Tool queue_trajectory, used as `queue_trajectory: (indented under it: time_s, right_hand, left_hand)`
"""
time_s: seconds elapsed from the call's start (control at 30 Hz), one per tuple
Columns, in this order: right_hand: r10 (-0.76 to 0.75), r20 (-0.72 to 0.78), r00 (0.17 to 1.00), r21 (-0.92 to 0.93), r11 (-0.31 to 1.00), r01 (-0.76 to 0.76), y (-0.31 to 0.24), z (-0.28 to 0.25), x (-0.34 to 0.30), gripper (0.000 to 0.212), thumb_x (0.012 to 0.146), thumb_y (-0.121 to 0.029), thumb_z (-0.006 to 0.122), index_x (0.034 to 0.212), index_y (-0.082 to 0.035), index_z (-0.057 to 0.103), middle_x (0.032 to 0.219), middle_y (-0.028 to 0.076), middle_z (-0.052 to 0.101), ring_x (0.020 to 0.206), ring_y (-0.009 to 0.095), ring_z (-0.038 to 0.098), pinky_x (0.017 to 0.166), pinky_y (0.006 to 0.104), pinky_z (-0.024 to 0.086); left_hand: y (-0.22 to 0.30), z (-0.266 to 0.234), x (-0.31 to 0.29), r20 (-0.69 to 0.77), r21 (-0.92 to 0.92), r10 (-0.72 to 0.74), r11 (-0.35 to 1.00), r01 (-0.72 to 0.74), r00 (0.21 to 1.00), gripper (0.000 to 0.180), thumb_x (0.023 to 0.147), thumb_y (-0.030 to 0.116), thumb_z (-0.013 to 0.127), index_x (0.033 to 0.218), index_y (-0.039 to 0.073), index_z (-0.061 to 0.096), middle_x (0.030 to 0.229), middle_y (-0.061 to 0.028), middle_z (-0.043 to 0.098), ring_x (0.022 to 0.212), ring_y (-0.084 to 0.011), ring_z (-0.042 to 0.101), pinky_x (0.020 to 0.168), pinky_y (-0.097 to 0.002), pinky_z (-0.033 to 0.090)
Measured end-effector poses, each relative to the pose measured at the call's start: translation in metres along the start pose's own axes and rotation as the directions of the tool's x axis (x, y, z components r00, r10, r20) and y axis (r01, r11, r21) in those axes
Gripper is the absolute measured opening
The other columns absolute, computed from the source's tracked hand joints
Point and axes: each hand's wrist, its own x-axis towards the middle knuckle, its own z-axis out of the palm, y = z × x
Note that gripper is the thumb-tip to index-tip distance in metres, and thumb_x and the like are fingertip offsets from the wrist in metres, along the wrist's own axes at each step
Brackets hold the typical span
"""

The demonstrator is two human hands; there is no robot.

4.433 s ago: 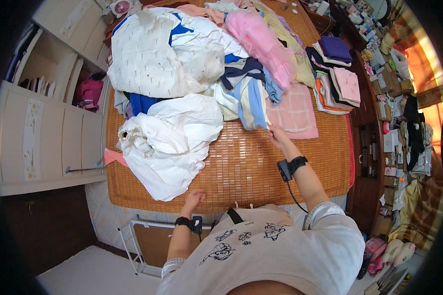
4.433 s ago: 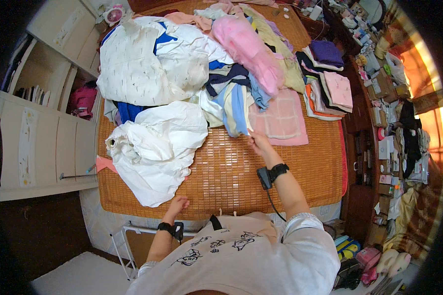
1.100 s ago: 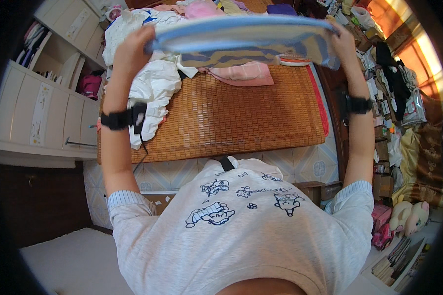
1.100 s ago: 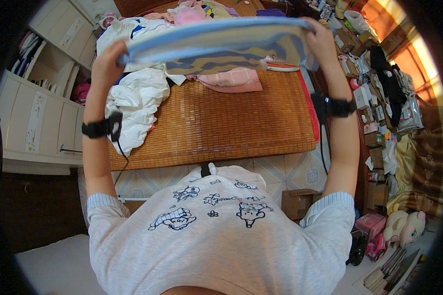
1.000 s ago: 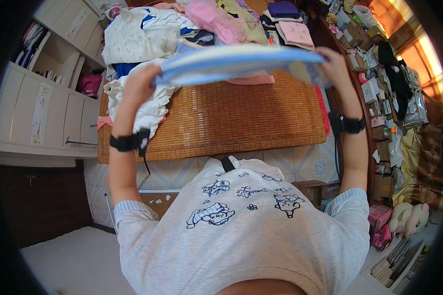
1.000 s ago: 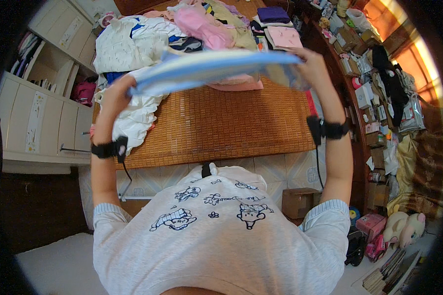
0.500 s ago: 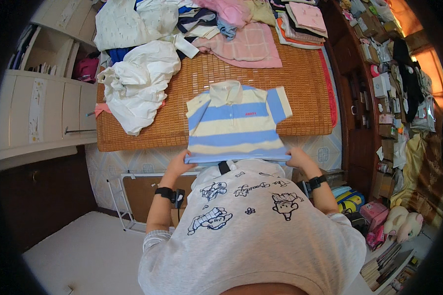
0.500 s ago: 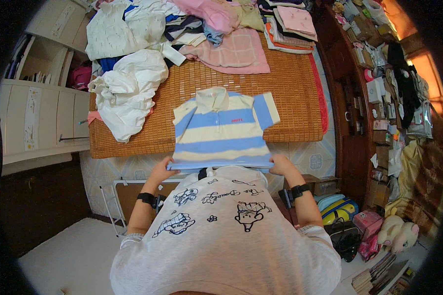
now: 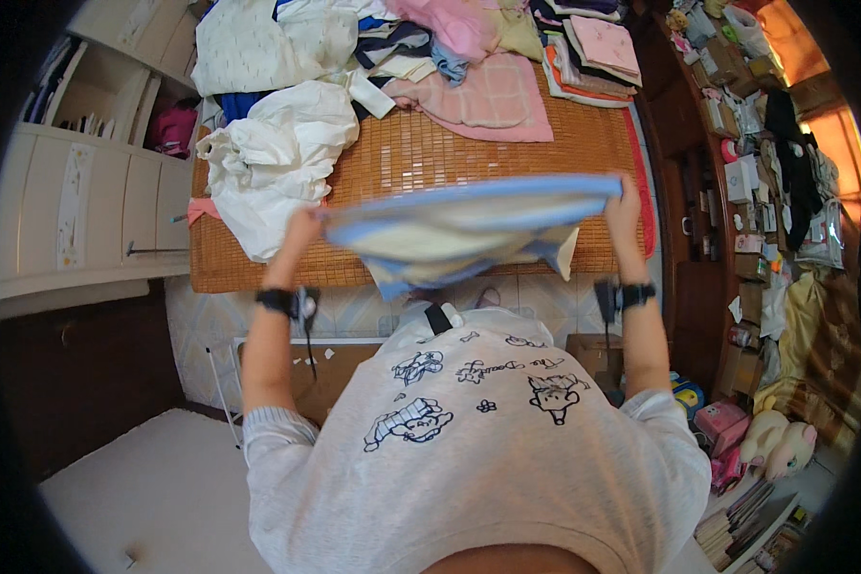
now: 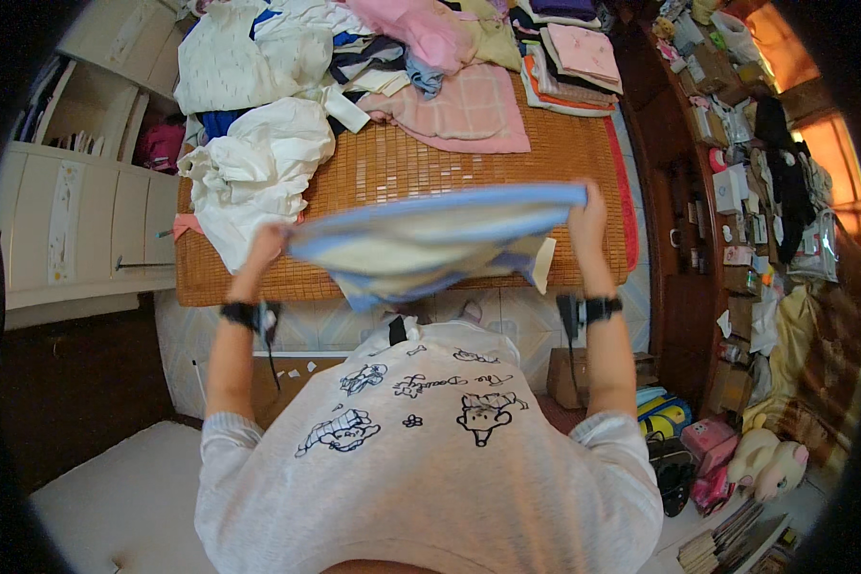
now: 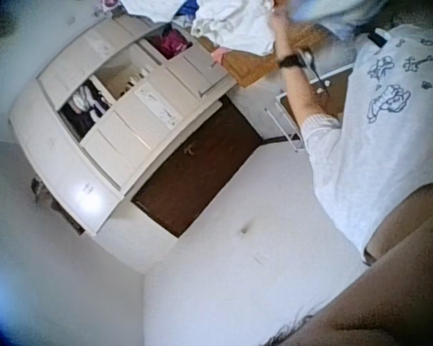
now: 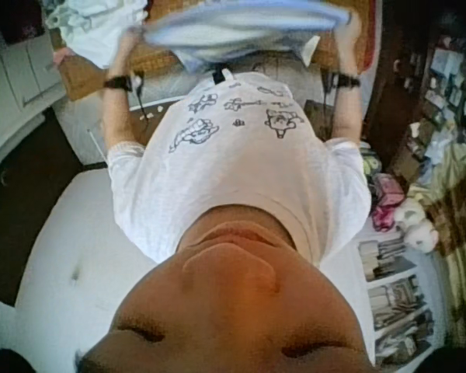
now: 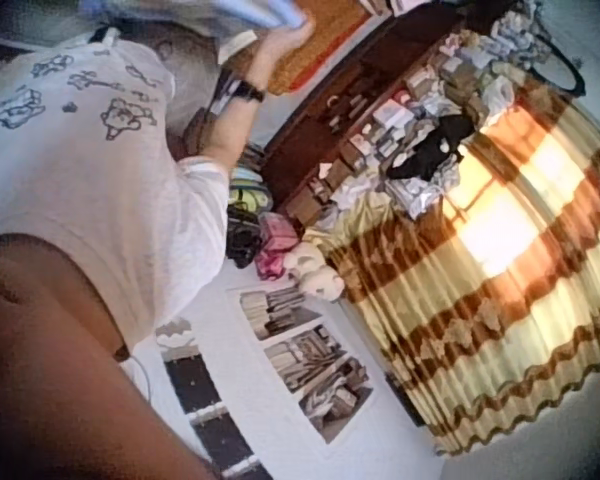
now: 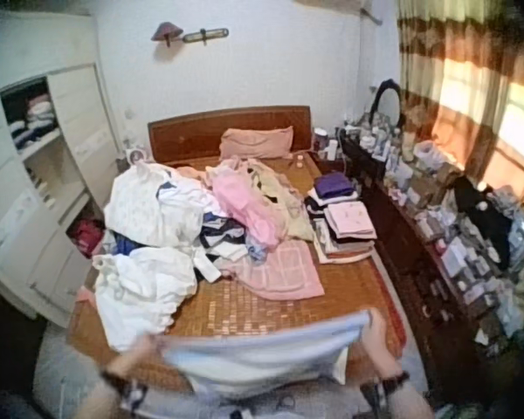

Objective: The person folds a white pair of pants, a pink patterned pair of pants, and a striped polo shirt by hand on a bed before placing them into a closet shelf.

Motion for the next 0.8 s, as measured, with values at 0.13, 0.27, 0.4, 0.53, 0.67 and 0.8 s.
queue_trajectory:
  time_s: [0.13,0.27,0.4,0.53,0.67,0.8]
  right_hand:
    - [-0.059,-0.166,0.984,0.384,0.916,0.120,-0.035,-0.008,0.132,0.024,0.073,0.003,0.039,0.092,0.001,0.053,0.086,0.009,0.056,0.080,0.017,0.051,0.073,0.0253,0.039]
    - [-0.020,-0.276,0.961,0.618,0.762,0.194,-0.108,-0.056,0.197,0.025,0.080,0.003,0.035,0.100,0.002,0.051,0.097,0.011,0.052,0.086,0.019,0.051,0.075,0.0274,0.042]
    - [-0.248,-0.331,0.911,0.729,0.545,0.413,-0.150,-0.099,0.203,0.034,0.073,0.009,0.032,0.100,0.003,0.052,0.092,0.010,0.052,0.072,0.012,0.048,0.063,0.0170,0.039]
    - [-0.247,-0.357,0.901,0.604,0.675,0.424,-0.159,-0.105,0.172,0.034,0.073,0.008,0.032,0.100,0.002,0.053,0.096,0.009,0.053,0.082,0.014,0.049,0.073,0.0200,0.038]
    - [-0.194,-0.257,0.947,0.447,0.845,0.294,-0.116,-0.079,0.105,0.017,0.077,-0.004,0.046,0.091,0.000,0.055,0.092,0.006,0.054,0.086,0.015,0.050,0.078,0.0256,0.038]
    - [-0.135,-0.016,0.991,0.357,0.925,0.131,-0.024,-0.029,0.030,0.013,0.075,0.001,0.046,0.085,0.000,0.054,0.088,0.007,0.055,0.086,0.016,0.050,0.077,0.0259,0.038]
  left_hand:
    - [0.070,-0.122,0.081,-0.350,-0.012,0.269,0.957,-0.291,0.897,0.021,0.076,0.016,0.046,0.076,0.000,0.060,0.063,-0.0073,0.054,0.059,-0.0145,0.048,0.053,-0.0280,0.039]
    - [0.180,-0.197,0.062,-0.542,-0.721,0.127,0.438,-0.537,0.831,0.023,0.075,0.009,0.045,0.092,0.002,0.058,0.083,-0.0061,0.056,0.070,-0.0128,0.051,0.063,-0.0246,0.042]
    - [0.213,-0.239,0.034,-0.725,-0.594,0.051,0.460,-0.660,0.687,0.031,0.078,0.007,0.032,0.102,0.003,0.051,0.098,-0.0088,0.053,0.087,-0.0171,0.050,0.074,-0.0318,0.042]
    - [0.177,-0.233,0.016,-0.881,-0.090,0.307,0.638,-0.764,0.360,0.022,0.079,0.012,0.044,0.095,0.002,0.056,0.087,-0.0064,0.056,0.077,-0.0132,0.052,0.065,-0.0250,0.043]
    - [0.128,-0.159,-0.004,-0.732,-0.396,0.135,0.714,-0.577,0.668,0.019,0.080,0.006,0.040,0.095,0.002,0.052,0.074,-0.0067,0.053,0.046,-0.0102,0.048,0.036,-0.0228,0.039]
    - [0.048,-0.050,-0.016,-0.648,-0.447,0.045,0.786,-0.427,0.760,0.033,0.073,-0.010,0.035,0.100,0.003,0.050,0.099,-0.0108,0.047,0.054,-0.0141,0.051,0.039,-0.0219,0.043]
